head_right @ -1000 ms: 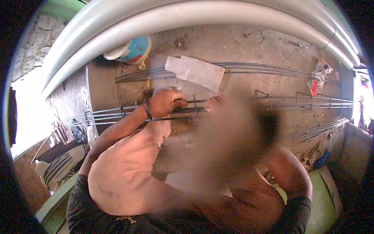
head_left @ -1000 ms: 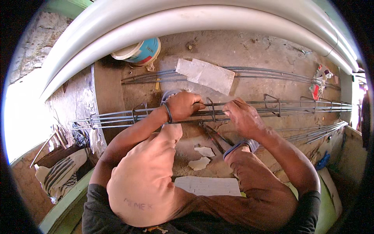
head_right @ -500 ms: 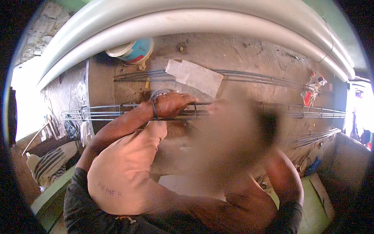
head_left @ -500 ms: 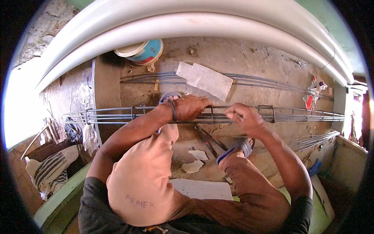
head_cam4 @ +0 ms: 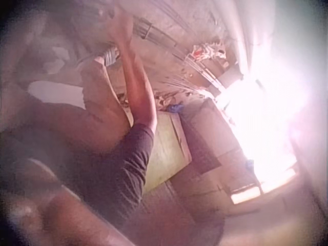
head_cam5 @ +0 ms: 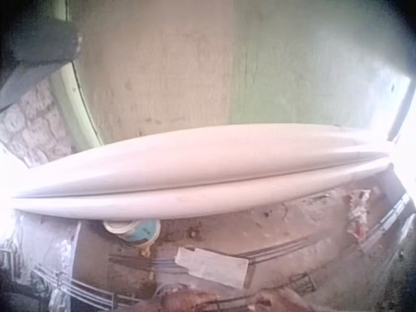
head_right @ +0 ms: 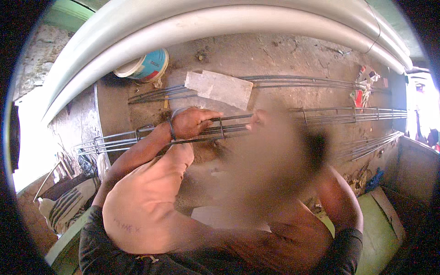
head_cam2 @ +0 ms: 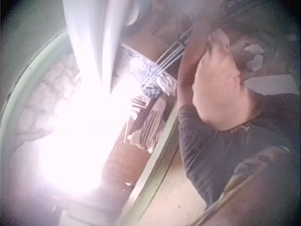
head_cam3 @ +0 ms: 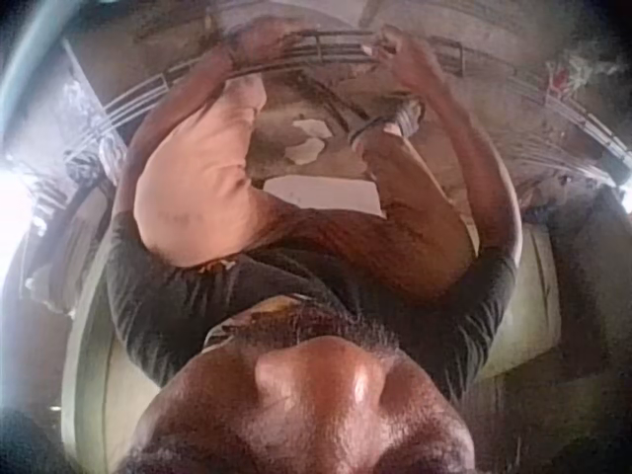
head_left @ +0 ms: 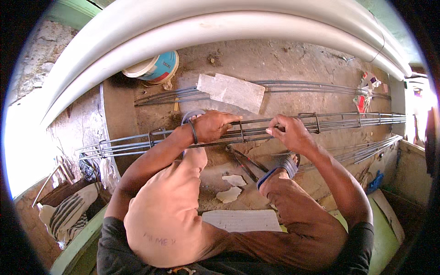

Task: The person secures metal rods together to form a rebar-like cage by hand and using pliers to twist thin wire ties around the intersections of the long rods and the square support rods.

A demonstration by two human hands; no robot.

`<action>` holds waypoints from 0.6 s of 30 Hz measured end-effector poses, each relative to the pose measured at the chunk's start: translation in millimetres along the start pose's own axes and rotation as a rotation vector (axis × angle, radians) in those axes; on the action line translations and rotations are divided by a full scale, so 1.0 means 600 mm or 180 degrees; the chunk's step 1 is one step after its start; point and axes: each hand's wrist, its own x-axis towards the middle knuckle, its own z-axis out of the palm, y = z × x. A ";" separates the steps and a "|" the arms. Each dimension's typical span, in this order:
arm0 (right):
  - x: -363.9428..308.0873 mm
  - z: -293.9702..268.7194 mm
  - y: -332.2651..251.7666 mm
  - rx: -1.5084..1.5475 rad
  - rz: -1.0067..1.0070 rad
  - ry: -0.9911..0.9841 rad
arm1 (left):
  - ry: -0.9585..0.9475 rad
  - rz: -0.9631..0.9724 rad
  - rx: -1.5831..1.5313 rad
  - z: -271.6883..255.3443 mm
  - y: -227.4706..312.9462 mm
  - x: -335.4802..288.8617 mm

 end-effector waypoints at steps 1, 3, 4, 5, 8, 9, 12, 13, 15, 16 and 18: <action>0.000 0.002 0.003 -0.0057 -0.0144 0.0096 | -0.0204 -0.0093 -0.0105 -0.003 0.002 0.001; 0.000 0.005 0.005 -0.0121 -0.0289 0.0211 | -0.0403 -0.0170 -0.0200 -0.009 0.008 0.003; 0.000 0.005 0.006 -0.0080 -0.0228 0.0186 | -0.0334 -0.0084 -0.0216 -0.012 0.012 0.003; 0.001 0.006 0.007 -0.0028 -0.0144 0.0148 | -0.0328 -0.0069 -0.0211 -0.014 0.015 0.004; 0.004 0.007 0.010 -0.0121 -0.0086 0.0159 | -0.0658 -0.0539 -0.0205 -0.018 0.017 0.006; 0.004 0.008 0.013 -0.0112 -0.0140 0.0200 | -0.0649 -0.0546 -0.0203 -0.018 0.016 0.006; 0.000 0.008 0.025 -0.0014 -0.0214 0.0152 | -0.0503 -0.0269 -0.0439 -0.014 0.008 0.007; -0.005 0.008 0.030 0.0124 -0.0217 0.0200 | -0.0330 -0.0045 -0.0524 -0.013 0.006 0.008; -0.020 0.007 0.038 0.0277 -0.0155 0.0335 | -0.0222 0.0263 -0.0607 -0.011 0.004 0.012; -0.028 0.007 0.040 0.0334 -0.0511 0.0323 | -0.0214 0.0118 -0.0580 -0.010 0.006 0.013; -0.050 0.013 0.040 0.0350 -0.0810 0.0358 | -0.0188 -0.0627 -0.1140 -0.007 0.014 0.019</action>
